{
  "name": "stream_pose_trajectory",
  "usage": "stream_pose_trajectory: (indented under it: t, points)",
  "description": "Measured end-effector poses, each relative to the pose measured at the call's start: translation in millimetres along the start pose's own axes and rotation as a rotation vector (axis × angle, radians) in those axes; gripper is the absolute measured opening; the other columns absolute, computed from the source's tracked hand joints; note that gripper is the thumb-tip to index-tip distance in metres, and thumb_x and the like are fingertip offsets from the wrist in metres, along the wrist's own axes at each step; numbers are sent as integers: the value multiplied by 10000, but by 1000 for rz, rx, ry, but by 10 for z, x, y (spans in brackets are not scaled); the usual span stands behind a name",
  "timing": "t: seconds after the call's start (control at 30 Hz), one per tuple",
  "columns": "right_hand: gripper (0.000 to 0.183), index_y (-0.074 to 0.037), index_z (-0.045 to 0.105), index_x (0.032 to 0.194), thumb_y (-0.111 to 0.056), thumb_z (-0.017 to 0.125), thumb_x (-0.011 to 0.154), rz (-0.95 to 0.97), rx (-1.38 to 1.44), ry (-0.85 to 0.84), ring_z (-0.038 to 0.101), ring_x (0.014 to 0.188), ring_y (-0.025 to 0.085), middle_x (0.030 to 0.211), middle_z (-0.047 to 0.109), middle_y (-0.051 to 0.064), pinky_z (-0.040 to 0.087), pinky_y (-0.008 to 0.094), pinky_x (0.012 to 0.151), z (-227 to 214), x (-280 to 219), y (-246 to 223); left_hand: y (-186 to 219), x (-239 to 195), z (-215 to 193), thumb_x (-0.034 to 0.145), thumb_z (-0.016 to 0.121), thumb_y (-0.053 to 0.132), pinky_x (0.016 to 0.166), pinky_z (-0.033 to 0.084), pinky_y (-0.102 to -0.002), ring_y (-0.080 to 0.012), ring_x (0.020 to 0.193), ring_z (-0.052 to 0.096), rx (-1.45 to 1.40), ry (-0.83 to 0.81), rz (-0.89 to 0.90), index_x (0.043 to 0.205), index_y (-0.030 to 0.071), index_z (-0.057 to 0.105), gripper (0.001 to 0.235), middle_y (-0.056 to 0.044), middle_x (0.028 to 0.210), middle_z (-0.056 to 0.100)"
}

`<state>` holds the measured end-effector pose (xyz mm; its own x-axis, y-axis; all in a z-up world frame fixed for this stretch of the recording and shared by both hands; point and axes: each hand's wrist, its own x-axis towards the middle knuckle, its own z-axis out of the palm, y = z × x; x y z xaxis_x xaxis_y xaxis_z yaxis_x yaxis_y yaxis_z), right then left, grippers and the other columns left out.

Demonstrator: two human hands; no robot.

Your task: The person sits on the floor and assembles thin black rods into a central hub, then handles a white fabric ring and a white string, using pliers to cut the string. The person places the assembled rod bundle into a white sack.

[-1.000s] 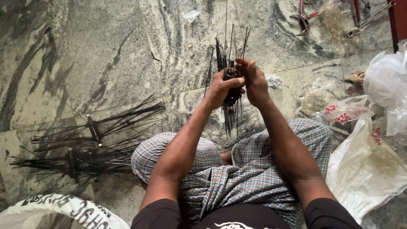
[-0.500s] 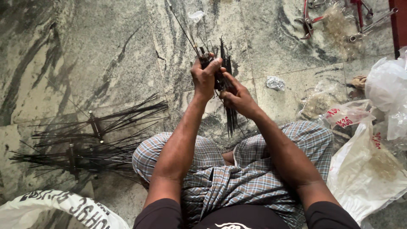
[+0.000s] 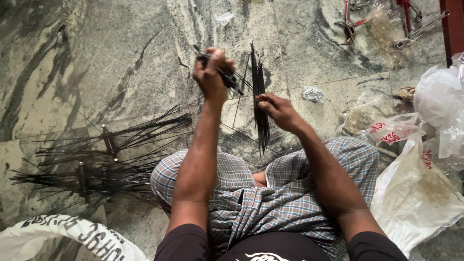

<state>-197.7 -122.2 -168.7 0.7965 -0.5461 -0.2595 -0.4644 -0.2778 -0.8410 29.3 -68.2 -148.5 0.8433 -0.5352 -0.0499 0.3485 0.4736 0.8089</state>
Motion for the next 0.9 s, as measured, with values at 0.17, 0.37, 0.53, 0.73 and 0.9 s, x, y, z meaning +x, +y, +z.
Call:
stream_pose_trajectory:
  t: [0.17, 0.37, 0.53, 0.73, 0.9]
  points:
    - [263, -23, 671, 1226, -171, 515, 1077, 35, 84, 163, 569, 911, 224, 1105, 639, 146, 507, 392, 767, -518, -146, 268, 237, 215, -177, 870, 779, 141, 569, 644, -388, -215, 601, 685, -211, 53, 39, 1025, 12, 647, 241, -96, 806, 647]
    - [185, -70, 641, 1223, -79, 478, 1136, -408, 404, 651, 600, 894, 132, 1010, 640, 59, 557, 269, 811, -458, -126, 483, 156, 198, -132, 870, 794, 121, 543, 631, -376, -210, 605, 672, -130, 79, 69, 1039, -24, 649, 265, -104, 846, 640]
    - [208, -68, 639, 1155, -125, 461, 1063, 98, 234, 495, 529, 671, 128, 896, 629, 21, 484, 291, 551, -39, 251, 446, 42, 45, 31, 844, 769, 138, 508, 636, -339, -188, 591, 672, 16, 17, 18, 1045, -15, 627, 290, -98, 819, 650]
    - [254, -49, 670, 1238, -120, 514, 1050, -8, 79, 444, 509, 724, 136, 858, 580, 29, 472, 297, 619, -274, 219, 361, 183, 47, 9, 829, 781, 189, 518, 658, -344, -164, 626, 662, 146, -101, 6, 1080, -20, 624, 362, -71, 822, 622]
    - [318, -183, 795, 1029, -4, 566, 899, -54, -585, 235, 624, 865, 213, 916, 678, 39, 496, 463, 872, -684, -56, 347, 316, 109, -31, 820, 796, 203, 506, 625, -317, -173, 573, 668, 197, -169, -42, 1085, -14, 615, 387, -72, 814, 628]
